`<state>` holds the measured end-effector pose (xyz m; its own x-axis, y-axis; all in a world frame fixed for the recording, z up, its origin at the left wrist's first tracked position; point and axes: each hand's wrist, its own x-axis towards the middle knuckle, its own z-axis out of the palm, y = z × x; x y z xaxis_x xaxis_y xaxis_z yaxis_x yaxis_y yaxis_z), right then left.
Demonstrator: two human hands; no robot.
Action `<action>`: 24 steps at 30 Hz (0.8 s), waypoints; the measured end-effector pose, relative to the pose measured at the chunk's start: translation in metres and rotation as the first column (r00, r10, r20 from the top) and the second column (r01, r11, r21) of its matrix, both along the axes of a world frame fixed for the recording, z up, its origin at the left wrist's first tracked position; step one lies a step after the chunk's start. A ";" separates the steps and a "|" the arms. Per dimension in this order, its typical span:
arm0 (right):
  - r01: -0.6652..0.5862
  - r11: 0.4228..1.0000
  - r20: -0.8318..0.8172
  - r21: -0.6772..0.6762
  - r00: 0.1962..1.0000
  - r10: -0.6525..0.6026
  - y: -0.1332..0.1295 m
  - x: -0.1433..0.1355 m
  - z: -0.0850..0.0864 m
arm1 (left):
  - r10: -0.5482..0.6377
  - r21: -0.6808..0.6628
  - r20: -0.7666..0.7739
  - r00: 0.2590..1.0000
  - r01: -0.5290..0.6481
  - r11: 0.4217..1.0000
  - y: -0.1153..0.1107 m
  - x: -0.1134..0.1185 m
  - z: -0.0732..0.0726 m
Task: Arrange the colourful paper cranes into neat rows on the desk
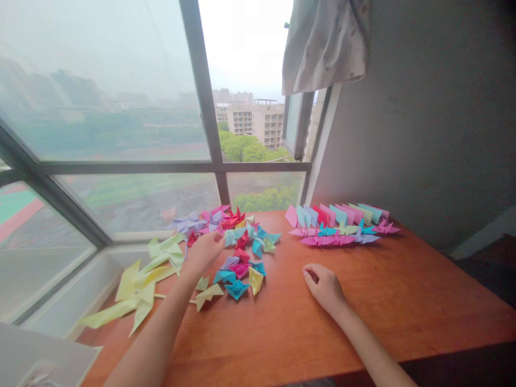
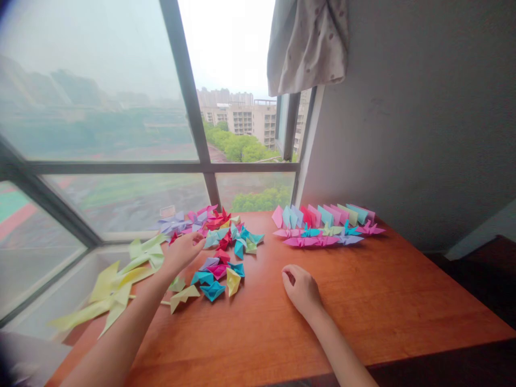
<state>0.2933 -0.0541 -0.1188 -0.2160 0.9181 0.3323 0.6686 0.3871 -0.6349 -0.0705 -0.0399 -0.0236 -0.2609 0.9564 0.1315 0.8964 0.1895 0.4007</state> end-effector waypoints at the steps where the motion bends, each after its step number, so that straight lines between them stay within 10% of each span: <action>1: 0.002 1.000 -0.002 0.003 1.000 -0.002 0.000 0.000 0.000 | 0.002 -0.013 -0.009 1.000 -0.002 1.000 0.003 0.000 -0.002; 15: 0.006 1.000 -0.019 -0.021 1.000 -0.006 0.003 -0.002 0.000 | -0.031 -0.046 0.033 0.999 0.032 0.998 0.013 -0.005 -0.021; 24: 0.000 1.000 -0.056 -0.011 0.998 0.000 0.002 -0.003 0.003 | -0.198 0.056 0.242 0.950 0.191 0.980 0.001 -0.001 -0.001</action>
<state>0.2904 -0.0519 -0.1162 -0.1972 0.9219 0.3335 0.6318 0.3796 -0.6758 -0.0717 -0.0387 -0.0241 -0.0982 0.9882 0.1178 0.7882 0.0050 0.6154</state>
